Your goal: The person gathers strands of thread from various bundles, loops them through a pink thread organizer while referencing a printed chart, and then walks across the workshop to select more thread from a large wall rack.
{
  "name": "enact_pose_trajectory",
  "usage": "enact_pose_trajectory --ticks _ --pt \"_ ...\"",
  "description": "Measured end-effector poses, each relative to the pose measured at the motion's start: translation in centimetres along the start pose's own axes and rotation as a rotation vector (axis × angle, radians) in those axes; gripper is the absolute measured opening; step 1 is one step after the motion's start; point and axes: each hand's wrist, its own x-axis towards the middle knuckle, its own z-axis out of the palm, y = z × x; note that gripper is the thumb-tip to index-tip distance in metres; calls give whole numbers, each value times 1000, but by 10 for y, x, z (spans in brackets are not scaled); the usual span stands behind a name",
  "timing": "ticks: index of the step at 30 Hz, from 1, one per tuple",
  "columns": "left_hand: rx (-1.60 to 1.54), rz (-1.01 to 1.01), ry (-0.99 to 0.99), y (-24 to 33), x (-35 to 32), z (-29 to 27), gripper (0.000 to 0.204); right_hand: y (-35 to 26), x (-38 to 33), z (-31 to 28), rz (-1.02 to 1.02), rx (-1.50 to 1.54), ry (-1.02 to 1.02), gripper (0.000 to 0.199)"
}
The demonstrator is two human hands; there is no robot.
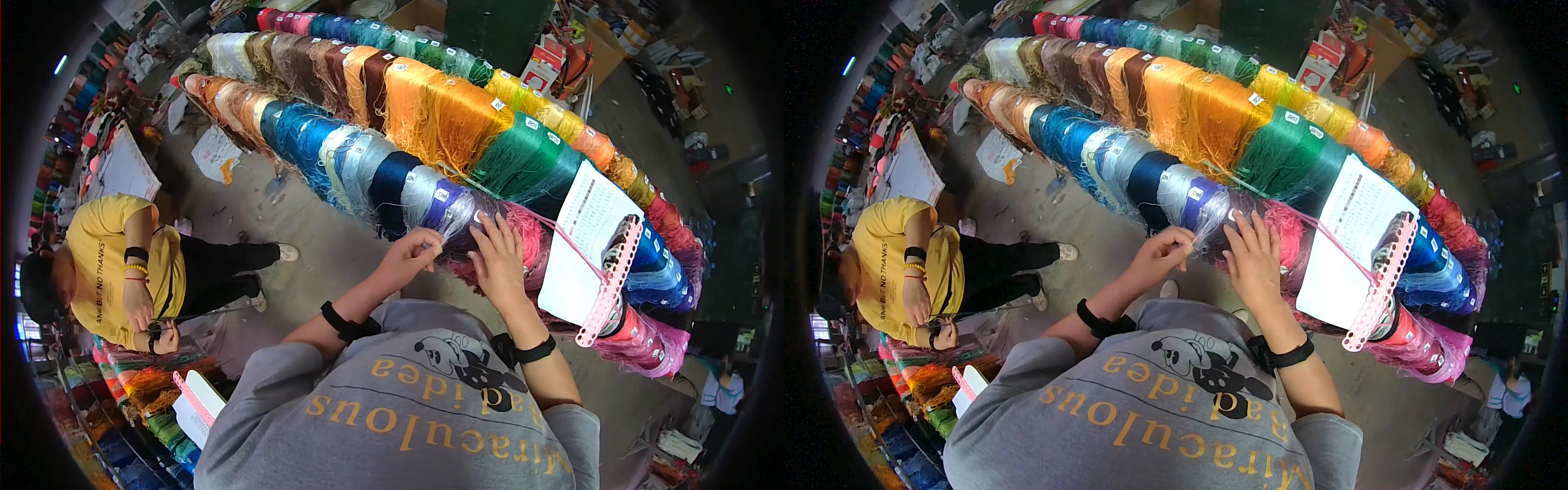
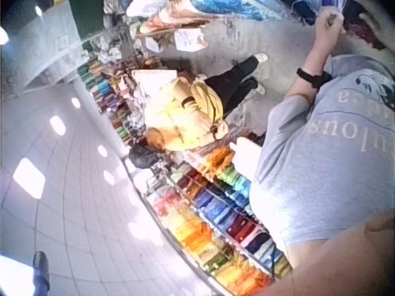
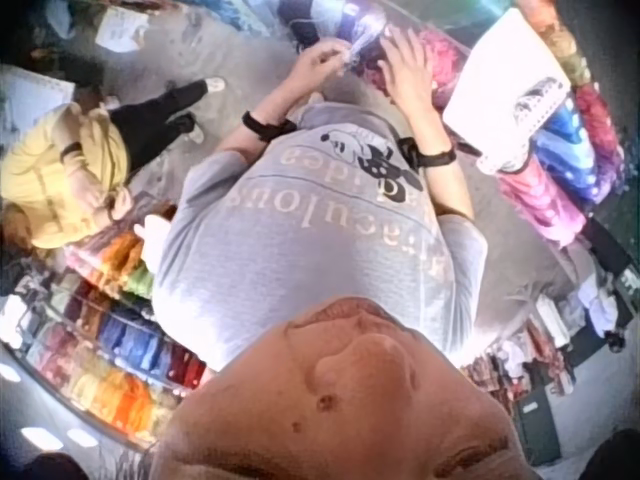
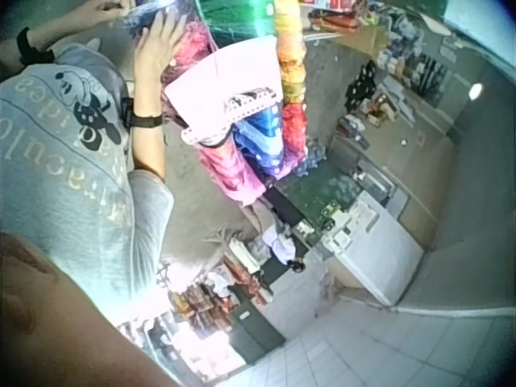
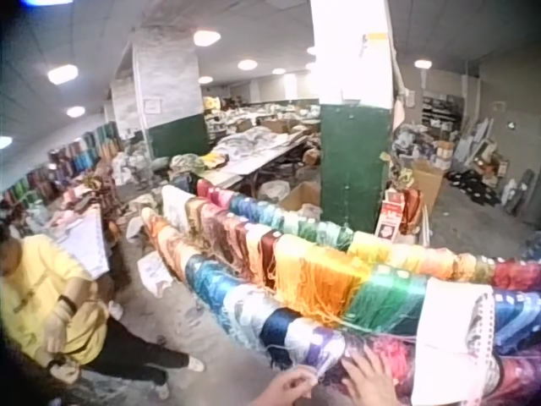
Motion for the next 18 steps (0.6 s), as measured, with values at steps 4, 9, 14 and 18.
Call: enact_pose_trajectory --ticks 4,9,14,18 --pt "-358 -290 -243 30 -4 1 10 -5 -6 2 62 149 97 26" --pt "54 -120 -435 26 -10 12 21 -3 -9 14 646 1293 -258 19" --pt "-137 -256 -68 -1 13 9 23 -11 -13 1 735 1422 -295 15" --pt "153 -331 -55 4 29 20 24 -20 -15 -6 707 1357 -269 20"
